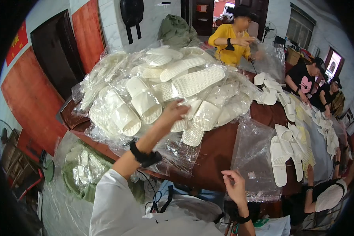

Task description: Pair and package manufactured slippers into clear plastic bags.

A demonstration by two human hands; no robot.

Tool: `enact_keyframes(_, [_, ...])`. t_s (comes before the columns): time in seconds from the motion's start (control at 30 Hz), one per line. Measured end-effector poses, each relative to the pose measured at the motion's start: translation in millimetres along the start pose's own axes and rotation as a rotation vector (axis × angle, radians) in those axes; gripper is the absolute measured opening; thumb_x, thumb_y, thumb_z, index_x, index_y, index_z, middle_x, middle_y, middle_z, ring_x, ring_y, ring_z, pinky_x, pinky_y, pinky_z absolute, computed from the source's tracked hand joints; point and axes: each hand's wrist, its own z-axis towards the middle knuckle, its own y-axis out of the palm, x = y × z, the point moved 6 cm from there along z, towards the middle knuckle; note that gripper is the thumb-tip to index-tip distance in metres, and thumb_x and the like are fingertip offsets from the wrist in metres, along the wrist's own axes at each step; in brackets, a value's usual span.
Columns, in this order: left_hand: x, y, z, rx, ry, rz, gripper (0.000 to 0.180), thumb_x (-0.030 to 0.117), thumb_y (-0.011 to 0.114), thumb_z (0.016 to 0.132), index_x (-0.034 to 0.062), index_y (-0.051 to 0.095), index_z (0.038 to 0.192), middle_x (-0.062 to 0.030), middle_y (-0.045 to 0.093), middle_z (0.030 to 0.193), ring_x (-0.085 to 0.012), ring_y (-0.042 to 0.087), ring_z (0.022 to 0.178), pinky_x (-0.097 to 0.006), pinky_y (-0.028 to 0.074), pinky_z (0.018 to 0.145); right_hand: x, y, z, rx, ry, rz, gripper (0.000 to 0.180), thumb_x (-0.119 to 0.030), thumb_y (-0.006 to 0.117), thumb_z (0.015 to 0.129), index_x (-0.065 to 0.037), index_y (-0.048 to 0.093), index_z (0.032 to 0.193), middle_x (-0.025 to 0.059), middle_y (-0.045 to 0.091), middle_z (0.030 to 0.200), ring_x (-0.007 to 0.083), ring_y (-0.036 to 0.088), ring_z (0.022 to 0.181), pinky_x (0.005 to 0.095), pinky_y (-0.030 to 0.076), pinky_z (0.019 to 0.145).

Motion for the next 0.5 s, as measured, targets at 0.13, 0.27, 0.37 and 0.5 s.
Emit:
enact_keyframes(0.13, [1, -73, 72, 0.514, -0.102, 0.069, 0.058, 0.034, 0.067, 0.083, 0.0061, 0.043, 0.128, -0.0115, 0.053, 0.092, -0.0211, 0.053, 0.082, -0.036, 0.048, 0.071, -1, 8, -6, -0.013, 0.003, -0.008, 0.016, -0.001, 0.06, 0.084, -0.005, 0.065, 0.099, 0.0111, 0.062, 0.091, 0.0202, 0.061, 0.076, 0.0275, 0.049, 0.067])
enact_keyframes(0.27, [-6, -95, 126, 0.449, -0.151, -0.012, 0.044, 0.039, 0.061, 0.085, 0.0019, 0.055, 0.106, -0.012, 0.058, 0.086, -0.022, 0.057, 0.075, -0.038, 0.047, 0.062, 2, 6, -13, 0.022, -0.034, -0.004, 0.018, 0.0, 0.061, 0.083, -0.005, 0.064, 0.1, 0.0119, 0.061, 0.09, 0.0218, 0.061, 0.074, 0.0292, 0.049, 0.065])
enact_keyframes(0.37, [-16, -106, 143, 0.434, -0.218, -0.263, 0.032, 0.037, 0.057, 0.088, 0.0054, 0.056, 0.092, -0.006, 0.053, 0.074, -0.0185, 0.053, 0.059, -0.035, 0.046, 0.049, 3, 5, -18, 0.034, -0.024, -0.032, 0.018, 0.002, 0.059, 0.083, -0.004, 0.065, 0.099, 0.0089, 0.061, 0.09, 0.0155, 0.059, 0.069, 0.0251, 0.047, 0.061])
enact_keyframes(0.5, [-12, -90, 155, 0.432, -0.259, -0.389, 0.026, 0.032, 0.057, 0.089, 0.0065, 0.056, 0.087, -0.0033, 0.052, 0.07, -0.0161, 0.051, 0.053, -0.03, 0.045, 0.047, 3, 1, -21, 0.036, 0.043, 0.004, 0.018, 0.002, 0.059, 0.083, -0.004, 0.065, 0.099, 0.0094, 0.06, 0.089, 0.0166, 0.059, 0.069, 0.0259, 0.047, 0.061])
